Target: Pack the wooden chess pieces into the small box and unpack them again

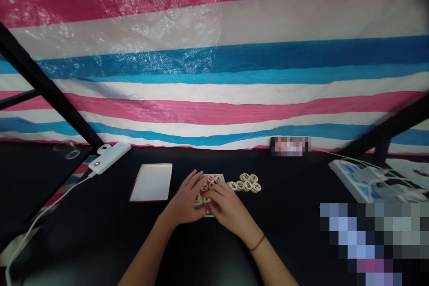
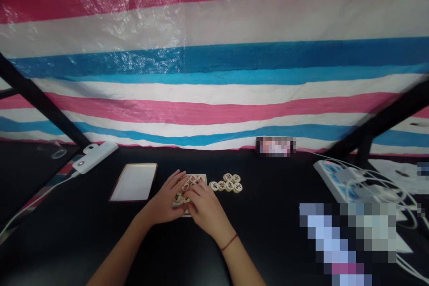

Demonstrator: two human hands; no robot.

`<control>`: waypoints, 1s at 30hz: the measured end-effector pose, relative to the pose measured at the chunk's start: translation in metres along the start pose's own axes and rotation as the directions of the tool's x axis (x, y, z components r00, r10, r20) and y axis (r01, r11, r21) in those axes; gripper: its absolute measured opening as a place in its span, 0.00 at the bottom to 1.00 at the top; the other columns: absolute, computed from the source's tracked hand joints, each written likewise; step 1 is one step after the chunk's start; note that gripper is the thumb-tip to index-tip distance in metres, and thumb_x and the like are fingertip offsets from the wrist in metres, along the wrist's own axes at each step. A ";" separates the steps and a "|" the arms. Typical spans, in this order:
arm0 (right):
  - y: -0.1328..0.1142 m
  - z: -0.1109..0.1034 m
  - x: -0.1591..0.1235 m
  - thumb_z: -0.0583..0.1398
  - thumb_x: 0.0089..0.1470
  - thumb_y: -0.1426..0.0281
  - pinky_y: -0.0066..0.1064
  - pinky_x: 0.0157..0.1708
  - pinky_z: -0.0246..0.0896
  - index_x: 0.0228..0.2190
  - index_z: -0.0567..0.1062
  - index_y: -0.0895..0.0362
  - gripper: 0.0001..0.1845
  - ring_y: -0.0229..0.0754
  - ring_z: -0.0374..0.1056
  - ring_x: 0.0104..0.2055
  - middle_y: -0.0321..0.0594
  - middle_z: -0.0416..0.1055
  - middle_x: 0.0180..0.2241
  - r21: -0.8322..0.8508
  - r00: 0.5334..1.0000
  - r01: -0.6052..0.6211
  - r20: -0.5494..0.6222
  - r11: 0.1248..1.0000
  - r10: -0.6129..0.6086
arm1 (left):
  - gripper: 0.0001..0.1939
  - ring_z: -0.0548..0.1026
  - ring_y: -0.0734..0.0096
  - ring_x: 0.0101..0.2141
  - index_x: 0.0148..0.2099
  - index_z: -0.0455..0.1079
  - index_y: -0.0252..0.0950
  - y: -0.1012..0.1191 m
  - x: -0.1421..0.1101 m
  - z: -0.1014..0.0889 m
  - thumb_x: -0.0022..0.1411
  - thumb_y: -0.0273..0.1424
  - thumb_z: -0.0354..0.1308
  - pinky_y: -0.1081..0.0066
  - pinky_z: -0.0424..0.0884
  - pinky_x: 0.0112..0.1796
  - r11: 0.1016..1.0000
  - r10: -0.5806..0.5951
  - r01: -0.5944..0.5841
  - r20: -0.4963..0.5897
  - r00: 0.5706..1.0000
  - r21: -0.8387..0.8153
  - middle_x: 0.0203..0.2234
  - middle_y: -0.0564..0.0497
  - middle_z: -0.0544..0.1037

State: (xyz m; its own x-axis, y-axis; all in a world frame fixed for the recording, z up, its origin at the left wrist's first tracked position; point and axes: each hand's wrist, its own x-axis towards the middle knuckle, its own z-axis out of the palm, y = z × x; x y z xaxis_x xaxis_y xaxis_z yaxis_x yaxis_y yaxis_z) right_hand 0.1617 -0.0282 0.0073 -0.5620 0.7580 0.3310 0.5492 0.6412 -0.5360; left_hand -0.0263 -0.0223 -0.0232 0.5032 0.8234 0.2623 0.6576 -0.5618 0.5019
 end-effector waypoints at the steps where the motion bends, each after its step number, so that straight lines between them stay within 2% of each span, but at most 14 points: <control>1: 0.000 0.000 0.000 0.56 0.51 0.82 0.44 0.47 0.62 0.36 0.74 0.53 0.15 0.47 0.64 0.42 0.41 0.72 0.36 0.004 1.000 0.001 0.002 1.000 -0.001 | 0.41 0.49 0.47 0.65 0.67 0.50 0.39 0.000 0.000 0.000 0.54 0.31 0.62 0.46 0.59 0.59 1.000 -0.001 0.001 -0.003 1.000 -0.003 0.64 0.41 0.57; 6: 0.000 0.003 0.000 0.55 0.51 0.83 0.44 0.48 0.62 0.40 0.73 0.54 0.17 0.46 0.64 0.43 0.42 0.72 0.38 0.053 1.000 0.010 0.003 0.999 -0.010 | 0.41 0.48 0.48 0.65 0.66 0.51 0.38 0.000 0.000 0.002 0.53 0.29 0.62 0.46 0.58 0.59 1.000 0.005 -0.005 -0.011 1.000 -0.012 0.64 0.40 0.57; 11: 0.002 0.004 0.000 0.55 0.50 0.84 0.39 0.48 0.63 0.43 0.72 0.53 0.21 0.43 0.66 0.45 0.41 0.72 0.41 0.139 1.000 0.028 -0.015 0.990 -0.026 | 0.42 0.48 0.48 0.65 0.67 0.49 0.40 -0.001 0.000 0.002 0.53 0.29 0.62 0.45 0.58 0.59 1.000 0.007 -0.008 -0.013 1.000 -0.017 0.64 0.41 0.56; 14: 0.003 0.004 -0.001 0.56 0.49 0.84 0.39 0.47 0.63 0.39 0.72 0.54 0.18 0.44 0.66 0.45 0.41 0.72 0.39 0.062 1.000 -0.002 -0.028 0.998 0.004 | 0.42 0.47 0.49 0.65 0.67 0.49 0.40 -0.001 -0.001 0.002 0.53 0.28 0.61 0.45 0.57 0.59 1.000 0.005 -0.006 -0.011 1.000 -0.026 0.64 0.42 0.56; 18: 0.006 0.005 -0.001 0.58 0.48 0.83 0.38 0.42 0.63 0.31 0.72 0.54 0.12 0.45 0.65 0.39 0.39 0.71 0.33 -0.016 0.999 -0.041 0.005 0.999 0.041 | 0.42 0.48 0.48 0.65 0.67 0.49 0.40 -0.001 -0.001 0.002 0.52 0.27 0.61 0.45 0.57 0.59 1.000 0.007 -0.007 -0.004 1.000 -0.019 0.64 0.42 0.56; 25: 0.002 0.007 -0.001 0.58 0.50 0.82 0.38 0.41 0.62 0.31 0.72 0.54 0.11 0.45 0.64 0.39 0.39 0.71 0.32 -0.038 0.997 -0.060 0.037 0.997 0.061 | 0.40 0.49 0.48 0.65 0.66 0.53 0.38 0.000 0.000 0.002 0.52 0.28 0.61 0.47 0.57 0.59 1.000 0.007 -0.007 -0.015 1.000 -0.002 0.64 0.41 0.57; 28: 0.005 0.001 -0.001 0.58 0.51 0.80 0.37 0.43 0.62 0.35 0.74 0.53 0.11 0.44 0.65 0.40 0.39 0.72 0.34 0.055 0.998 -0.050 -0.019 0.997 0.051 | 0.38 0.49 0.49 0.65 0.65 0.54 0.38 0.000 0.000 0.002 0.53 0.30 0.61 0.47 0.57 0.60 1.000 -0.004 0.004 -0.016 1.000 0.014 0.63 0.41 0.57; 30: 0.014 -0.008 -0.001 0.58 0.53 0.76 0.36 0.45 0.62 0.37 0.74 0.53 0.10 0.44 0.66 0.43 0.41 0.71 0.38 0.092 0.988 -0.082 -0.123 0.992 0.093 | 0.38 0.49 0.49 0.65 0.66 0.53 0.38 0.000 0.000 0.002 0.54 0.30 0.60 0.47 0.57 0.60 1.000 -0.012 0.012 -0.009 1.000 0.019 0.64 0.42 0.56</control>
State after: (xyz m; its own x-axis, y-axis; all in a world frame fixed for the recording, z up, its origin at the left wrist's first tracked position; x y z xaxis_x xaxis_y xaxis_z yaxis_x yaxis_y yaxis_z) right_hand 0.1752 -0.0188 0.0054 -0.4280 0.8235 0.3723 0.5341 0.5628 -0.6308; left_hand -0.0253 -0.0225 -0.0250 0.4900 0.8309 0.2635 0.6742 -0.5529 0.4897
